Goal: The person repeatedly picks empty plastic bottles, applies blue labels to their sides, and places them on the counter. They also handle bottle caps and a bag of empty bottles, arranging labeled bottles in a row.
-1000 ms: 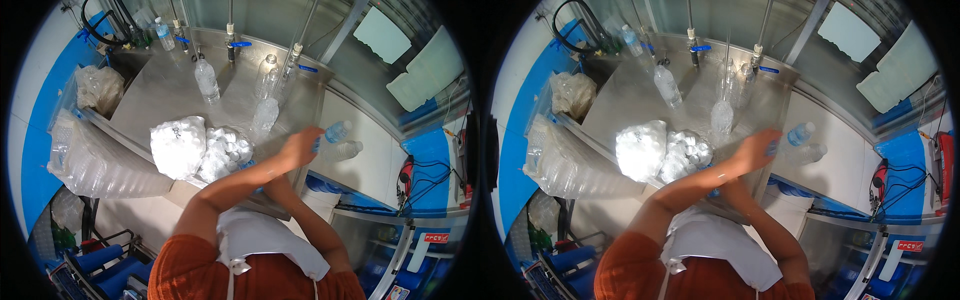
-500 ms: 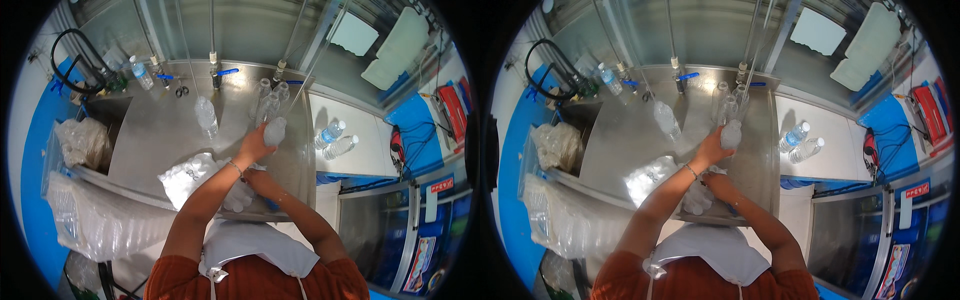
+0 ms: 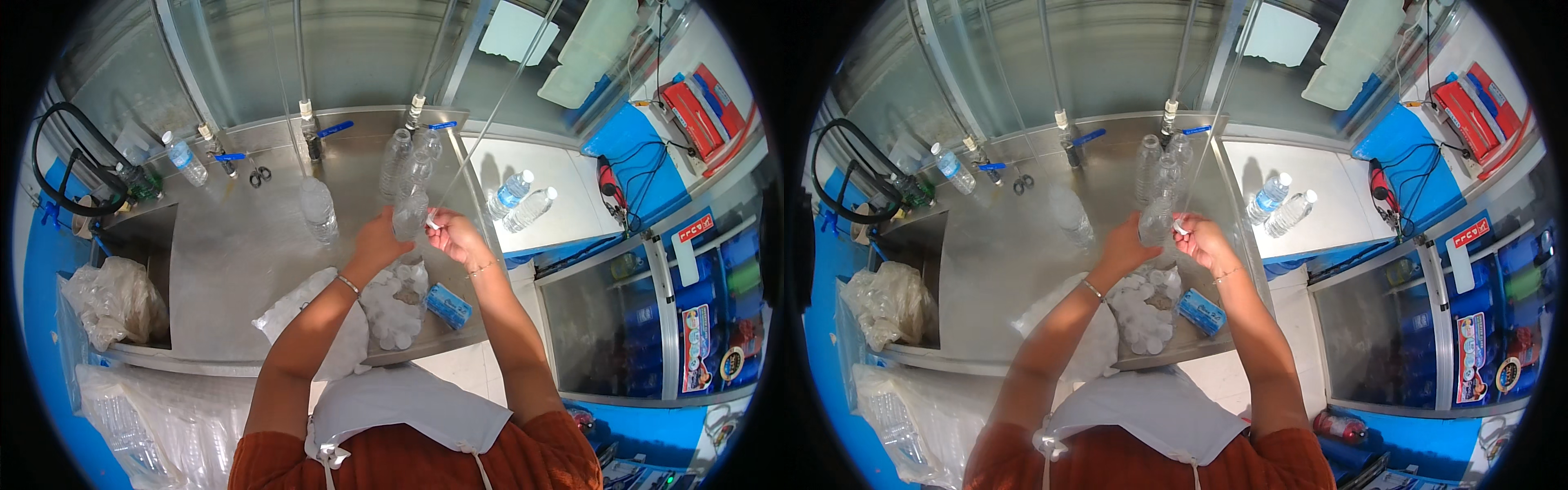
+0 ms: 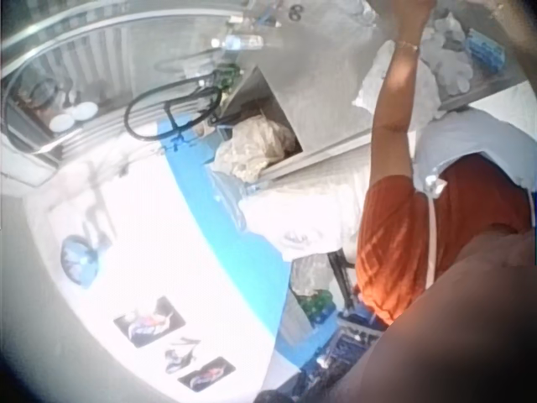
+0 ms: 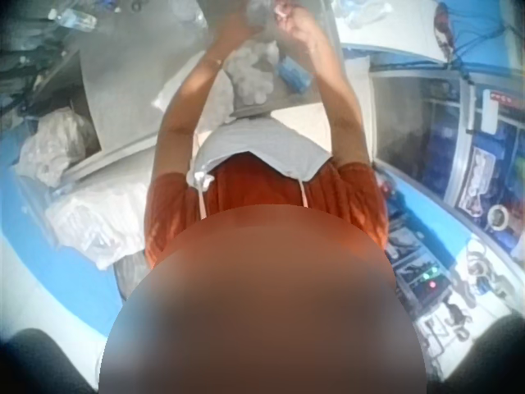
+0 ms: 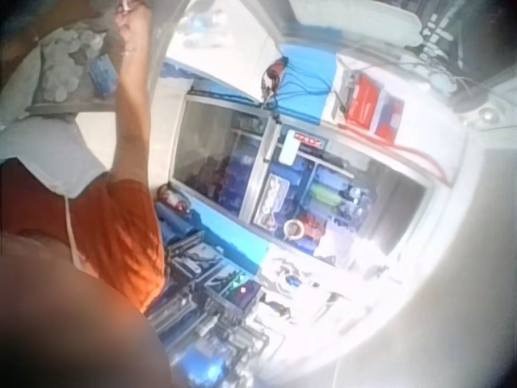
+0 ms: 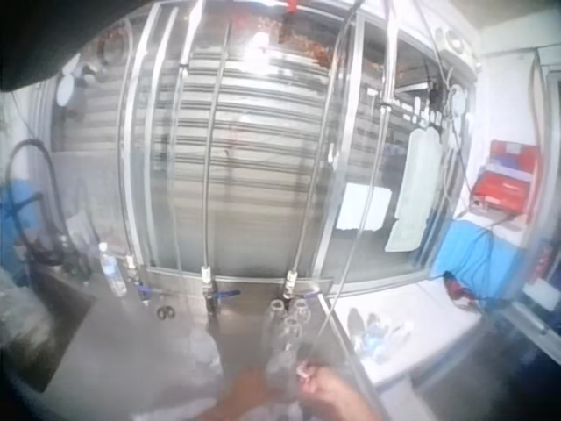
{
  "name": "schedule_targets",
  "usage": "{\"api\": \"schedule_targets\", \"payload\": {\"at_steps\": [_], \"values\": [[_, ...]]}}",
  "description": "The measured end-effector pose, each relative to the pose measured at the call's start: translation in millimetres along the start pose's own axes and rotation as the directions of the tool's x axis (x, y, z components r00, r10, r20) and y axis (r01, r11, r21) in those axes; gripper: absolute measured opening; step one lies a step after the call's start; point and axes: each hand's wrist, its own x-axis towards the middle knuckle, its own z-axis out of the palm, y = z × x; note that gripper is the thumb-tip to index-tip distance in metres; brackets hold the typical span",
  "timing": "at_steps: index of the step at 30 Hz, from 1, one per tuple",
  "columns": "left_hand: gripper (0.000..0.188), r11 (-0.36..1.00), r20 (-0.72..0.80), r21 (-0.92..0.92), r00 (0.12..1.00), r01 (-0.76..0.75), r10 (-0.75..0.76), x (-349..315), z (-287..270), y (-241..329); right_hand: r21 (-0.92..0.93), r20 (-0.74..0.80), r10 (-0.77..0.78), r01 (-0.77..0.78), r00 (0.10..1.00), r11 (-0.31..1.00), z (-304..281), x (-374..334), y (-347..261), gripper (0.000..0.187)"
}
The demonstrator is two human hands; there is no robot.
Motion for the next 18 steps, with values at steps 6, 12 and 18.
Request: {"api": "schedule_targets", "payload": {"at_steps": [6, 12, 18], "values": [[0.081, 0.996, -0.020, 0.053, 0.997, -0.071, 0.072, 20, 23, 11, -0.584, -0.162, -0.379, 0.221, 0.911, 0.781, -1, -42, -28, 0.038], [0.079, 0.997, 0.015, 0.021, 0.997, -0.072, 0.072, 22, 24, 25, -0.824, 0.021, -0.850, 0.491, 0.526, 0.283, 11, -62, -25, 0.036], [0.082, 0.995, -0.036, -0.010, 0.994, -0.101, 0.100, 10, 20, 22, -0.841, 0.360, -0.848, 0.529, 0.389, -0.115, 43, -48, -9, 0.041]]}}
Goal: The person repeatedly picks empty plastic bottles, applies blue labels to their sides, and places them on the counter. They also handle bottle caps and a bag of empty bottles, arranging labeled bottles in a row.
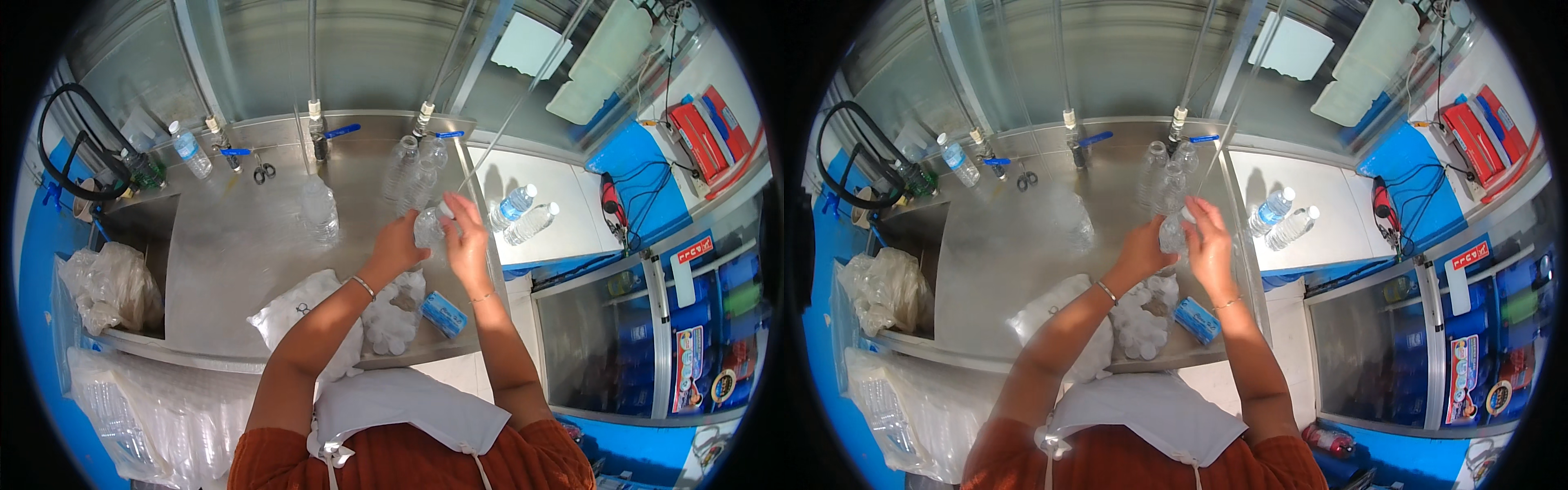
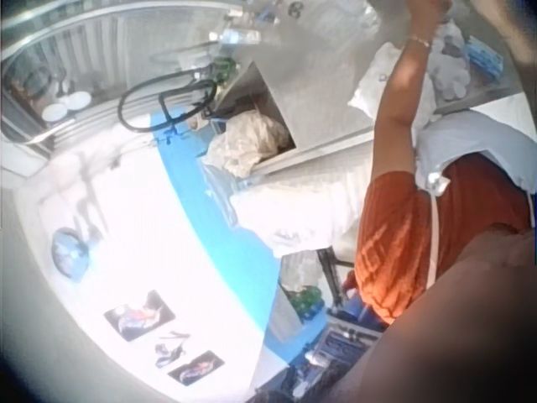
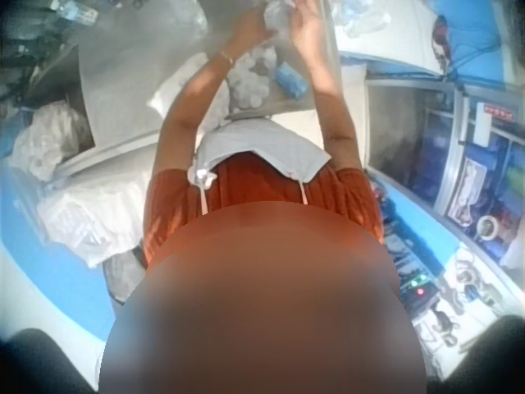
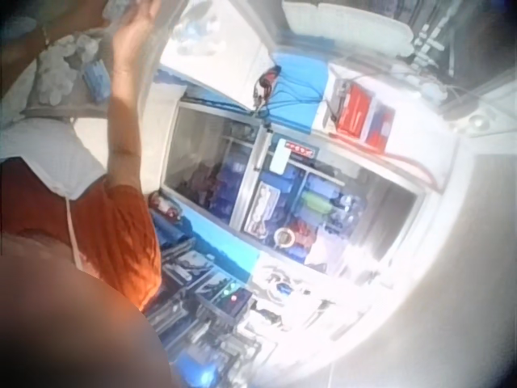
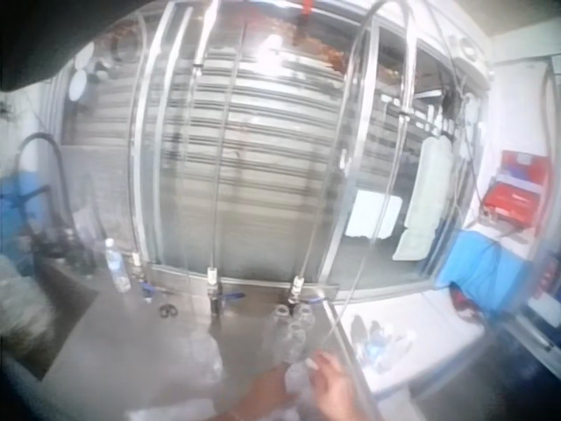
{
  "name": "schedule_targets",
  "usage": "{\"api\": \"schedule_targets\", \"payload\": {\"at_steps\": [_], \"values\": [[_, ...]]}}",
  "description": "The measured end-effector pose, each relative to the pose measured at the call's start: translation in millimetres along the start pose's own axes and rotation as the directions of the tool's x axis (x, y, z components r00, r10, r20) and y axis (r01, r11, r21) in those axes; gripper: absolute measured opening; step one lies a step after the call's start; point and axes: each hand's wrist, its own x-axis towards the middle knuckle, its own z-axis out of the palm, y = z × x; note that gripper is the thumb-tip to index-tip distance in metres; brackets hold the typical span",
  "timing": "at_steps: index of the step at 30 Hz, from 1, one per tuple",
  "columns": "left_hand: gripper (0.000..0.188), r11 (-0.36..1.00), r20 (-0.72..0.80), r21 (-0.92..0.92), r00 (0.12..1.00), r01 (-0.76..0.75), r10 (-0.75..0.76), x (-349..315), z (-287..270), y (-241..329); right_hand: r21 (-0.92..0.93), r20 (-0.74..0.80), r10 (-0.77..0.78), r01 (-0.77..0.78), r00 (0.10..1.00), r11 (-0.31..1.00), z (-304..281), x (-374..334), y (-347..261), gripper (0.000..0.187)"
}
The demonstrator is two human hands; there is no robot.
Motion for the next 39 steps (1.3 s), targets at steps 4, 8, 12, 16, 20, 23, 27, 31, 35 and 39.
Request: {"api": "schedule_targets", "payload": {"at_steps": [4, 8, 12, 16, 20, 23, 27, 31, 35, 39], "values": [[0.078, 0.994, -0.105, -0.038, 0.988, 0.107, -0.111, -11, -6, -12, -0.044, -0.037, -0.229, 0.228, 0.973, 0.973, 36, 9, -5, 0.039], [0.078, 0.989, -0.243, -0.011, 0.959, 0.147, -0.145, -9, -18, -29, -0.027, 0.070, -0.283, 0.285, 0.957, 0.958, 59, 18, -4, 0.041], [0.077, 0.983, -0.286, -0.037, 0.940, 0.181, -0.184, 10, -27, -49, -0.110, -0.096, -0.041, 0.030, 0.995, 0.993, 70, 32, 9, 0.058], [0.078, 0.986, -0.388, -0.081, 0.907, 0.145, -0.165, 20, -26, -68, -0.352, -0.055, 0.077, -0.091, 0.996, 0.932, 70, 41, 22, 0.063], [0.074, 0.992, -0.415, 0.028, 0.904, 0.124, -0.102, -1, -32, -67, -0.008, 0.175, 0.358, -0.362, 0.917, 0.932, 27, 18, 20, 0.056], [0.063, 0.971, -0.161, -0.020, 0.958, 0.237, -0.237, -39, -58, -52, 0.039, 0.368, 0.326, -0.364, 0.871, 0.930, -9, 13, 18, 0.055], [0.061, 0.930, -0.437, -0.034, 0.832, 0.365, -0.342, -68, -113, -48, 0.020, 0.387, 0.272, -0.303, 0.881, 0.953, -25, 21, 12, 0.054], [0.085, 0.927, -0.585, 0.162, 0.790, 0.338, -0.185, -47, -131, -63, -0.078, 0.301, 0.223, -0.210, 0.927, 0.975, -24, 31, 1, 0.054], [0.090, 0.917, -0.364, 0.014, 0.856, 0.399, -0.367, -32, -120, -75, -0.048, 0.370, 0.198, -0.194, 0.908, 0.980, -28, 33, 2, 0.057], [0.080, 0.909, -0.361, -0.071, 0.839, 0.411, -0.407, -44, -115, -83, 0.381, 0.499, 0.375, -0.586, 0.782, 0.716, -28, 23, 36, 0.044]]}}
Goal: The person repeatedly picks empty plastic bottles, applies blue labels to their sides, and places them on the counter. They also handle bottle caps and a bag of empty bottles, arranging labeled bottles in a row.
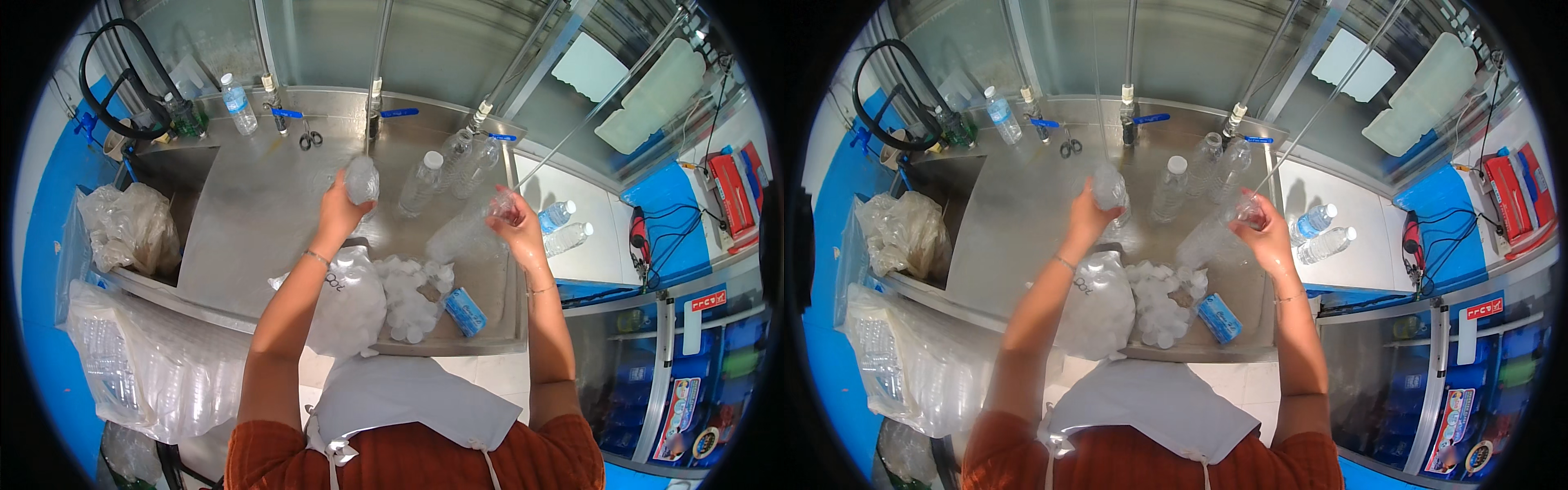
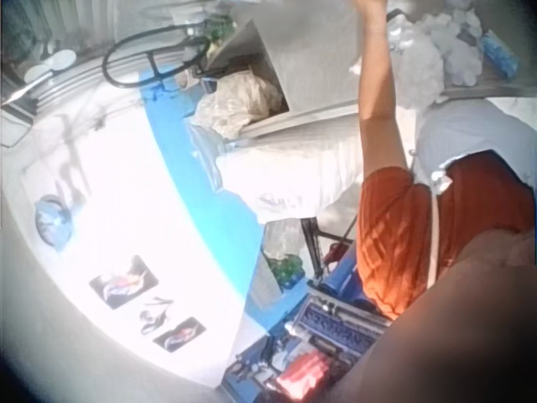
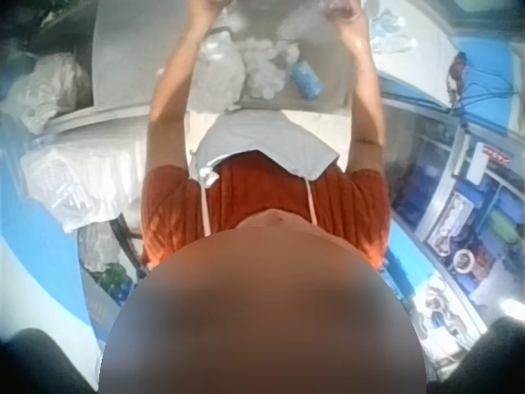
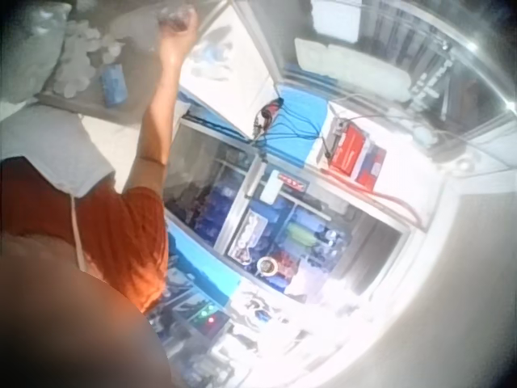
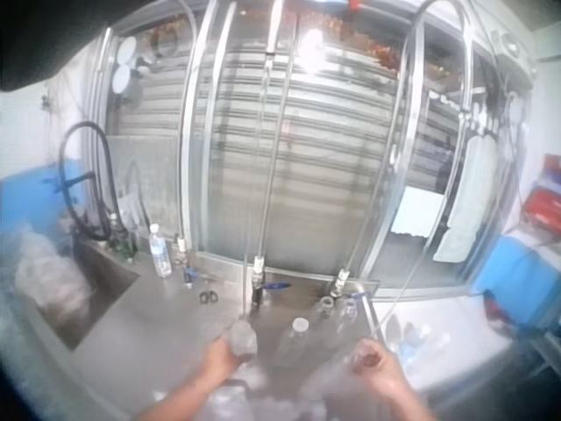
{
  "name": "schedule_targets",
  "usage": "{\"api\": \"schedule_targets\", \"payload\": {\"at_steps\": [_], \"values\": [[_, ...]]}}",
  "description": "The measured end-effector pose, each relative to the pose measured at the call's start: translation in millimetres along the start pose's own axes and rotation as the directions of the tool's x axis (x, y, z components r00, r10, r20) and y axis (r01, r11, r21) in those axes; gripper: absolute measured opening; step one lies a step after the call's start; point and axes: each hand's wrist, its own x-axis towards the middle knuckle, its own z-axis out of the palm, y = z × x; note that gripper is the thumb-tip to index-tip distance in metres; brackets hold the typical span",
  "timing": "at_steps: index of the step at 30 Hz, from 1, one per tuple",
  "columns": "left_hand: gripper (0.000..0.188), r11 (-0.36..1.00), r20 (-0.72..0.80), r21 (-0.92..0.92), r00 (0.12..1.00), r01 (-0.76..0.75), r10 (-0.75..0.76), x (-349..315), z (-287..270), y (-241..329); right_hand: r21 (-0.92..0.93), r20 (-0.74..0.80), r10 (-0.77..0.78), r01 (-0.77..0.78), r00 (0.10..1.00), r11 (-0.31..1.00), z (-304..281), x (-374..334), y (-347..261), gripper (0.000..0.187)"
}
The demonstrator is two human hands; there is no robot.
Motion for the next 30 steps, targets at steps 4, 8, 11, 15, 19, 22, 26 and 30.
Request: {"api": "schedule_targets", "payload": {"at_steps": [4, 8, 11, 15, 19, 22, 26, 30], "values": [[0.074, 0.981, -0.121, -0.029, 0.975, -0.190, 0.186, -9, -2, -10, 0.648, 0.353, 0.393, -0.525, 0.849, 0.552, 0, -3, 62, 0.038], [0.070, 0.985, -0.094, -0.055, 0.983, -0.163, 0.157, -5, -2, -9, 0.801, 0.253, 0.508, -0.473, 0.823, 0.367, 19, -21, 92, 0.045], [0.070, 0.997, -0.030, 0.010, 0.996, -0.081, 0.081, 2, -2, -5, 0.789, 0.223, 0.421, -0.416, 0.879, 0.452, 14, -30, 66, 0.043], [0.072, 0.993, -0.020, 0.039, 0.993, -0.114, 0.115, 5, -1, -1, 0.119, -0.081, 0.095, -0.085, 0.992, 0.989, 8, -34, 15, 0.043], [0.077, 0.991, -0.023, 0.060, 0.992, -0.122, 0.124, 3, 0, 1, -0.561, -0.217, -0.200, 0.046, 0.955, 0.827, 36, -29, 0, 0.057], [0.079, 0.990, -0.029, 0.095, 0.994, -0.106, 0.109, 0, -4, 3, -0.619, -0.249, -0.322, 0.106, 0.913, 0.778, 51, -22, 3, 0.056], [0.081, 0.997, 0.018, 0.051, 0.998, -0.059, 0.059, -3, -11, 5, -0.643, -0.282, -0.426, 0.160, 0.860, 0.749, 56, -19, 12, 0.057], [0.076, 0.997, -0.010, 0.023, 0.998, -0.068, 0.068, -8, -13, 0, -0.655, -0.281, -0.424, 0.150, 0.861, 0.740, 52, -19, 23, 0.058]]}}
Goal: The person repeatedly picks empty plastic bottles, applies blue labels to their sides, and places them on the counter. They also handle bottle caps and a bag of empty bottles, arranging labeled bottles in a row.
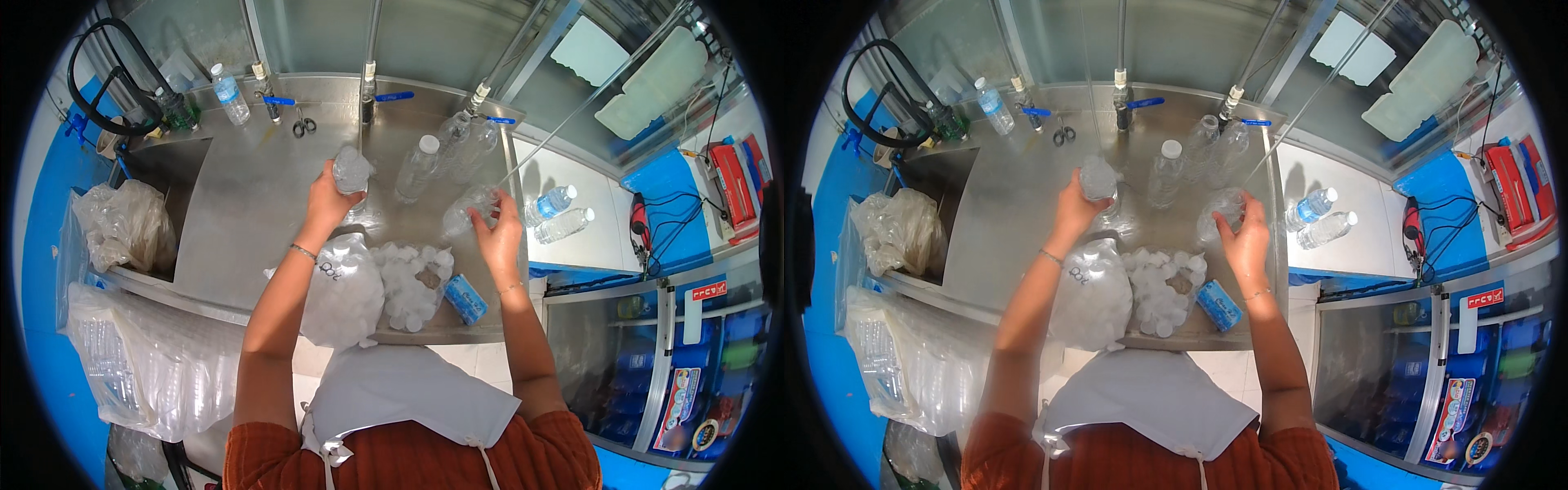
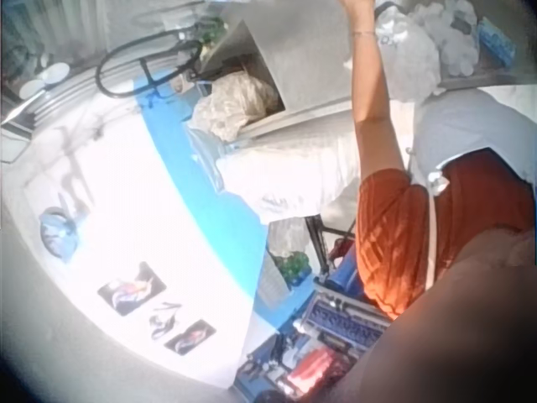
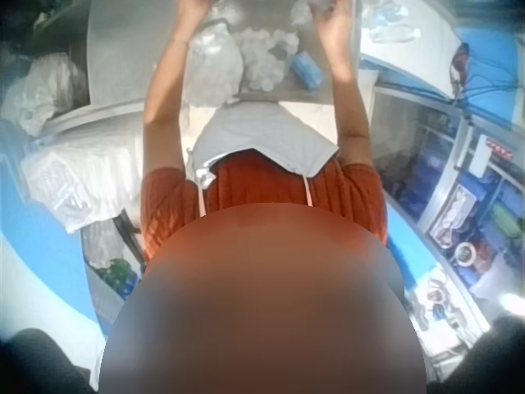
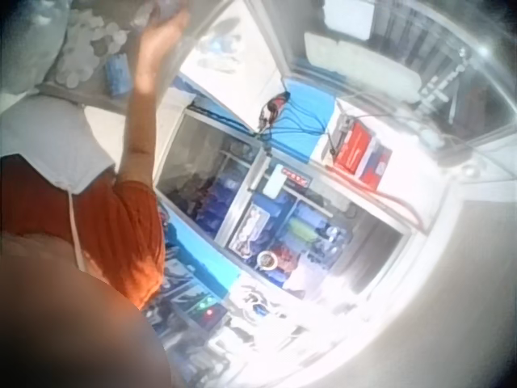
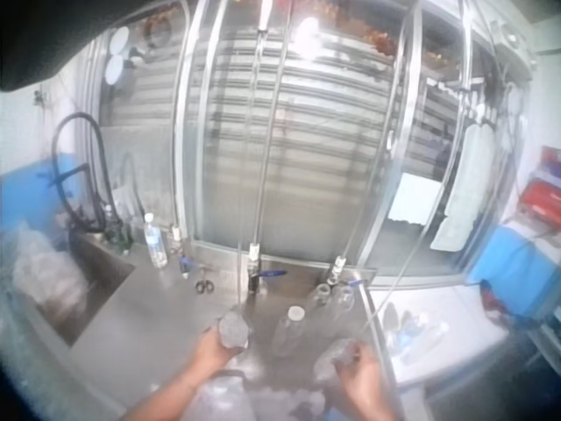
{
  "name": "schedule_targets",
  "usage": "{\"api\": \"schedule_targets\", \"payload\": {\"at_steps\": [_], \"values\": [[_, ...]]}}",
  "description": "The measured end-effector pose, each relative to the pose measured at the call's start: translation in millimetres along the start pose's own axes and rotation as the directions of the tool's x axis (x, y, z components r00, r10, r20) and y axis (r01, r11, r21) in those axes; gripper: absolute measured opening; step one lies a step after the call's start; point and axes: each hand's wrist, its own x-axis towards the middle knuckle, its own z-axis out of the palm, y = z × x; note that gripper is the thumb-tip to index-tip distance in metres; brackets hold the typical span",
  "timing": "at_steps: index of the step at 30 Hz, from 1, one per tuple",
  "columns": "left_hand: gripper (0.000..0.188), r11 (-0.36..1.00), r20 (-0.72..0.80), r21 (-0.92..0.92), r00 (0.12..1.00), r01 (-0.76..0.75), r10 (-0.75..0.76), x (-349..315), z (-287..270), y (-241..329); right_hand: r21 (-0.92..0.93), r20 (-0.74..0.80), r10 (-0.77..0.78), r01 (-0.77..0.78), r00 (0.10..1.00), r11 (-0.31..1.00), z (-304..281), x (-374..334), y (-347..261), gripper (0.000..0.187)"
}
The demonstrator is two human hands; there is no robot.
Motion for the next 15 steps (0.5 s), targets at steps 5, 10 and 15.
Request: {"api": "schedule_targets", "payload": {"at_steps": [5, 10, 15], "values": [[0.070, 0.995, -0.031, -0.062, 0.997, -0.073, 0.071, -17, -10, -15, 0.076, 0.008, 0.045, -0.046, 0.999, 0.996, 1, 8, 6, 0.058], [0.067, 0.992, 0.028, -0.108, 0.997, -0.062, 0.065, -41, -32, -24, 0.043, -0.054, 0.045, -0.042, 0.998, 0.998, -7, 1, -5, 0.056], [0.066, 0.999, 0.051, -0.041, 0.998, -0.025, 0.027, -60, -49, -26, 0.069, 0.431, -0.237, 0.230, 0.871, 0.971, 13, -59, -11, 0.040]]}}
